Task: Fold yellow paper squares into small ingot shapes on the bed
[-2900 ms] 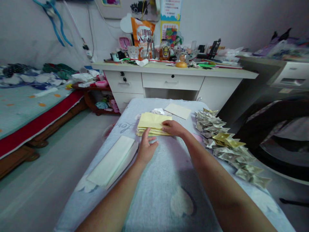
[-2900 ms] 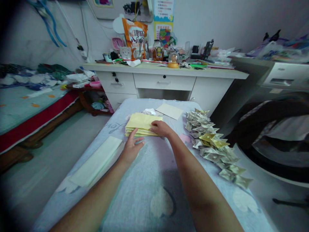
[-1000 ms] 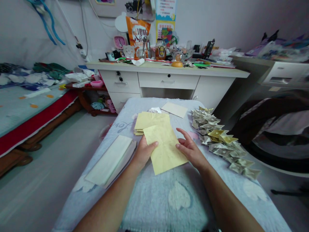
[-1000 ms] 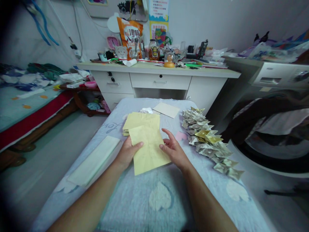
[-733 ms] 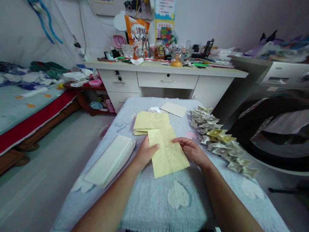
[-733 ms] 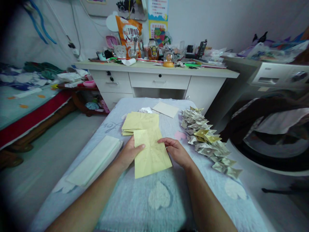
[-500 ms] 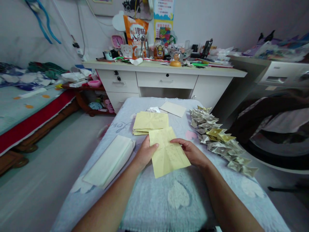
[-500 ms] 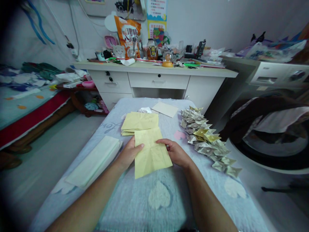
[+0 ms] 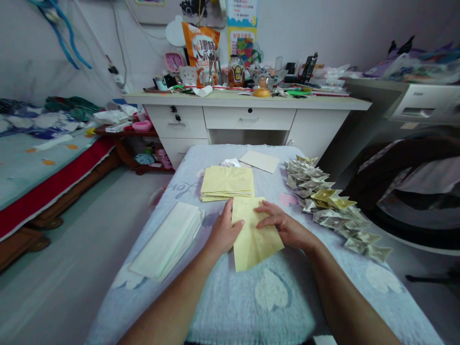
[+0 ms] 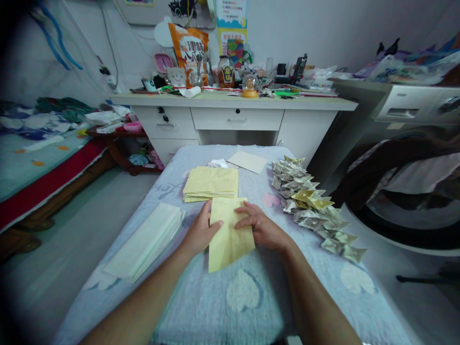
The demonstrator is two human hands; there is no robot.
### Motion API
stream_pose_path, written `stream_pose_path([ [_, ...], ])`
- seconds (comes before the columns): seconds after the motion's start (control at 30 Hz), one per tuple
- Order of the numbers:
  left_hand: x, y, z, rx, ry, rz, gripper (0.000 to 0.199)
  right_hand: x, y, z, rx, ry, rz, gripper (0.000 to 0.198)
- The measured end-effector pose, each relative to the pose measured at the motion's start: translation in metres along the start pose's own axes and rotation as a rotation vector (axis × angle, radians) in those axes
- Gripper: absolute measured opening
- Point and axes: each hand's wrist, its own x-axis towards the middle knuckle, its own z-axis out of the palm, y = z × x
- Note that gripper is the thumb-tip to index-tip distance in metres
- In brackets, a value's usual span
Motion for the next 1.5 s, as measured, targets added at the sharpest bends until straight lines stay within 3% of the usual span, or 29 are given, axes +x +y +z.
stream_pose_path([
  [0.1, -0.003, 0.001, -0.003, 0.242, 0.077, 0.118, 0.076, 0.000, 0.000, -0.001, 0.076, -0.031, 0.004, 0.016],
  [0.17, -0.004, 0.002, -0.006, 0.319, 0.123, 0.210, 0.071, 0.000, -0.002, -0.002, 0.081, -0.011, 0.028, 0.015],
  [0.3, -0.002, 0.002, -0.014, 0.238, -0.083, 0.181, 0.058, 0.000, -0.005, -0.002, 0.159, 0.015, 0.084, 0.021],
  [0.5, -0.002, 0.008, -0.026, 0.284, -0.375, 0.216, 0.066, 0.000, 0.001, -0.001, 0.282, 0.086, 0.144, 0.026],
  [0.6, -0.002, 0.013, -0.025, 0.311, -0.391, 0.261, 0.063, 0.000, 0.002, -0.002, 0.293, 0.089, 0.148, 0.025],
  [0.7, -0.002, 0.018, -0.020, 0.315, -0.389, 0.297, 0.032, -0.001, -0.005, -0.006, 0.271, 0.065, 0.188, 0.022],
  [0.77, -0.003, 0.021, -0.017, 0.310, -0.428, 0.302, 0.022, -0.004, -0.012, -0.010, 0.221, 0.028, 0.242, 0.020],
  [0.9, -0.006, 0.026, -0.017, 0.393, -0.411, 0.299, 0.015, -0.014, -0.021, -0.015, 0.193, -0.036, 0.301, 0.020],
  [1.03, -0.008, 0.026, -0.017, 0.366, -0.391, 0.175, 0.016, -0.020, -0.015, -0.006, 0.280, -0.050, 0.317, 0.024],
  [1.2, -0.007, 0.015, -0.010, 0.269, -0.178, 0.010, 0.049, -0.015, -0.001, 0.018, 0.221, 0.246, 0.460, 0.027],
  [1.33, -0.006, 0.010, -0.007, 0.371, -0.087, 0.007, 0.081, -0.010, -0.002, 0.027, -0.049, 0.359, 0.551, 0.055],
  [1.4, -0.006, 0.009, -0.007, 0.471, -0.086, 0.023, 0.080, -0.009, -0.004, 0.028, -0.144, 0.377, 0.567, 0.064],
  [1.5, -0.006, 0.008, -0.008, 0.602, -0.136, 0.037, 0.056, -0.010, -0.004, 0.030, -0.225, 0.375, 0.591, 0.067],
])
